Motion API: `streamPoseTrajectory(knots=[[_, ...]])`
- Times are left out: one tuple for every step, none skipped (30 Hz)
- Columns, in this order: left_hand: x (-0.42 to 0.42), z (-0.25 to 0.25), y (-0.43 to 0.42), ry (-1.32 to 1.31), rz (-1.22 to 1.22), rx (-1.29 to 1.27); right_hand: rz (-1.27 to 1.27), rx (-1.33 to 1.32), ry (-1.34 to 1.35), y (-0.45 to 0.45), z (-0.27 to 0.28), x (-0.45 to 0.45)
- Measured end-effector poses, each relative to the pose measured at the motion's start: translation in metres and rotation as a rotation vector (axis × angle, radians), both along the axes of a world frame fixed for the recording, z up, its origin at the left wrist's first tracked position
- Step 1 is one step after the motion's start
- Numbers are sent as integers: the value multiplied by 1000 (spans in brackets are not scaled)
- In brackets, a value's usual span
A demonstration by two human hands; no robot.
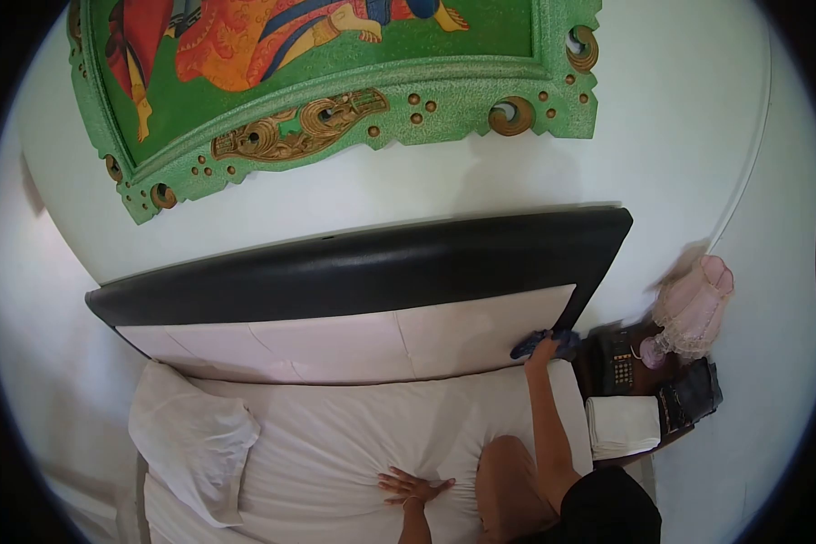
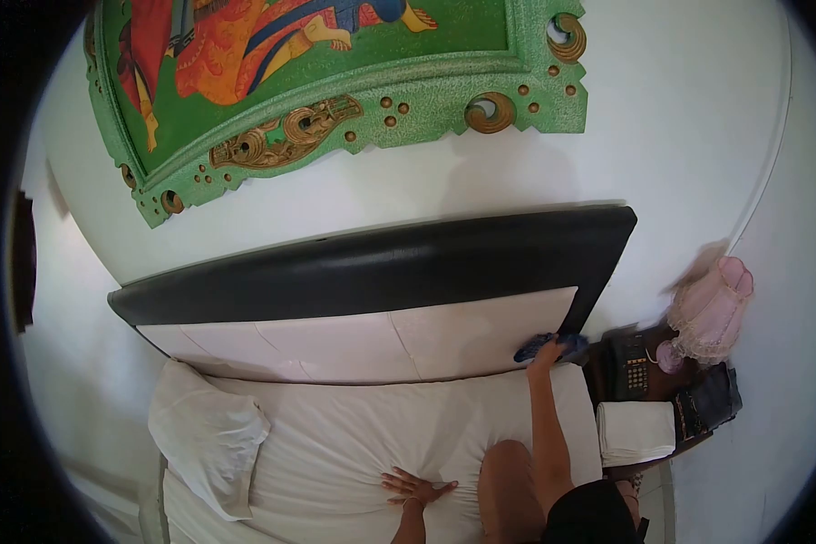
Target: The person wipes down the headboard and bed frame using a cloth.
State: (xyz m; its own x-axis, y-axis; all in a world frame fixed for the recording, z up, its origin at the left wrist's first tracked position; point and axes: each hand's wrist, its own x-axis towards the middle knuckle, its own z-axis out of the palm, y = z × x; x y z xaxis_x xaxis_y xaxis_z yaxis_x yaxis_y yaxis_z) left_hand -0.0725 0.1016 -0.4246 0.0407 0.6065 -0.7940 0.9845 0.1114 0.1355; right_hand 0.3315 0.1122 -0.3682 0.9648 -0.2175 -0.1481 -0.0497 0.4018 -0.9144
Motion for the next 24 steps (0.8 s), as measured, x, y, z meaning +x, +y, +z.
streamPoseTrajectory(knots=[[0, 1, -1, 3, 3, 0, 74, 192, 170, 1, -12, -1], [0, 4, -1, 7, 0, -4, 147, 385, 338, 4, -23, -2], [1, 5, 1, 9, -2, -7, 150, 386, 338, 11, -34, -2], [2, 7, 2, 8, 0, -8, 163, 443, 295, 17, -44, -4], [2, 8, 1, 2, 5, -13, 176, 497, 254, 20, -54, -5], [2, 9, 1, -6, 9, -19, 177, 494, 256, 24, -52, -9], [2, 8, 1, -6, 12, -21, 148, 572, 310, 33, -48, -14], [1, 8, 1, -9, 7, -19, 120, 649, 366, 40, -45, -21], [0, 6, 1, -10, 3, -15, 124, 646, 368, 46, -45, -28], [1, 3, 1, -10, 9, -16, 92, 556, 460, 53, -44, -35], [1, -1, 2, 7, 1, -16, 59, 465, 550, 61, -44, -43], [0, -3, 1, 26, -8, -17, 64, 464, 553, 69, -43, -52], [-1, 0, 1, 26, -3, -17, 42, 420, 624, 76, -41, -62], [-1, 3, 2, 18, -12, -21, 19, 376, 692, 84, -38, -71], [-1, 6, 2, 10, -23, -26, 22, 374, 692, 91, -38, -81], [0, 4, 2, 9, -21, -26, 76, 401, 693, 98, -37, -93], [0, 1, 2, 11, -18, -21, 129, 427, 693, 104, -34, -104], [0, -2, 1, 14, -16, -16, 129, 426, 692, 110, -30, -114], [-1, -4, 1, 14, -16, -16, 161, 433, 767, 115, -18, -125], [-2, -5, 1, 9, -14, -8, 179, 436, 803, 122, -16, -132], [-2, -6, 1, 3, -11, -1, 197, 440, 840, 129, -15, -140], [-1, -5, 1, 0, -7, 0, 287, 515, 804, 140, -34, -143], [-1, -4, 1, 11, -15, -4, 377, 589, 767, 150, -54, -144], [0, -3, 1, 23, -23, -8, 382, 587, 764, 163, -72, -145]])
